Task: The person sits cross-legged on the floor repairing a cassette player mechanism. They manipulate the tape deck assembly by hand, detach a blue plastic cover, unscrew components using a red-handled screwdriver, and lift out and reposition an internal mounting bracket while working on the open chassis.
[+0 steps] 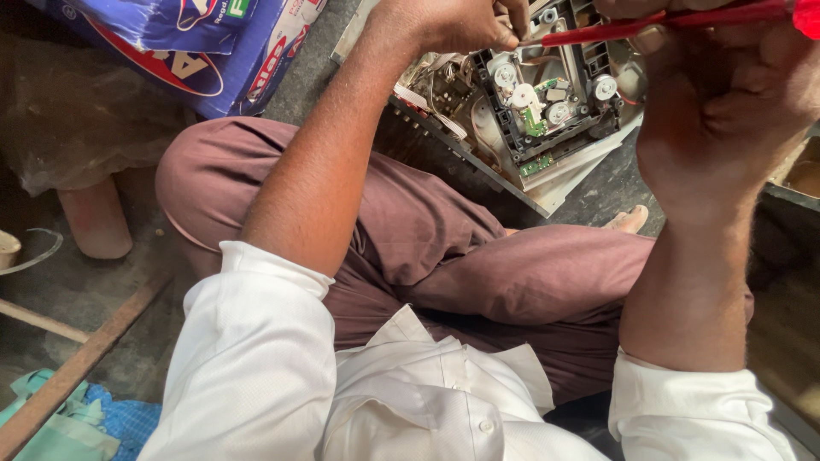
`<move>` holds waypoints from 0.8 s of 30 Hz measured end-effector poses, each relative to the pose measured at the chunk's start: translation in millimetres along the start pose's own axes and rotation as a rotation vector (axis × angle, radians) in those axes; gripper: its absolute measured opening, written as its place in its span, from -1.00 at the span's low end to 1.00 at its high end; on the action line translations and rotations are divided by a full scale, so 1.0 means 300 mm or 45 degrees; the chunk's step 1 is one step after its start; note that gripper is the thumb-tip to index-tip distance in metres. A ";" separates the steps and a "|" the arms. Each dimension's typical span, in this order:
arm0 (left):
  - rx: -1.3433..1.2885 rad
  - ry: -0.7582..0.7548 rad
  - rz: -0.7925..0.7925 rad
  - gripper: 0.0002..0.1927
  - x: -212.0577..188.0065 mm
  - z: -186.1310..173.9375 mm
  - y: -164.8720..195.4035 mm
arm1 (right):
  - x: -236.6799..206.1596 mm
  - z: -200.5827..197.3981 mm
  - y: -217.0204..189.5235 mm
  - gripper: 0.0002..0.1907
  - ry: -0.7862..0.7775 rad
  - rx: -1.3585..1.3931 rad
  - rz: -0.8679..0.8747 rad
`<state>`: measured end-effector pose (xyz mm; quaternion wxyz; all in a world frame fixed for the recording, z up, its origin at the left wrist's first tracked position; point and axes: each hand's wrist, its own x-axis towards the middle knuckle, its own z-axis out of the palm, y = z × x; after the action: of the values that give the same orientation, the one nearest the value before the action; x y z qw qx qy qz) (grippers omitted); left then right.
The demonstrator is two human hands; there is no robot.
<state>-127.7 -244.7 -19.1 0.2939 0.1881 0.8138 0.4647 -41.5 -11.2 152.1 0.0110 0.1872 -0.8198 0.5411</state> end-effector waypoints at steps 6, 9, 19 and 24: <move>0.029 -0.032 -0.094 -0.77 -0.025 -0.015 0.039 | 0.021 0.031 -0.076 -0.73 -0.161 -0.015 -0.117; 0.127 0.016 -0.165 -0.72 -0.048 -0.014 0.071 | 0.030 0.044 -0.087 -0.72 -0.148 0.061 -0.082; 0.166 0.053 -0.056 -0.70 -0.056 -0.013 0.069 | -0.002 0.040 -0.192 -0.77 0.081 -0.118 -0.205; 0.186 0.018 -0.008 -0.68 -0.036 0.005 0.037 | -0.045 0.009 -0.223 -0.72 0.116 -0.320 -0.271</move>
<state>-118.2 -244.3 -6.9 0.2751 0.2031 0.8481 0.4047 -7.0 -32.5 207.2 0.1289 0.2453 -0.8551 0.4381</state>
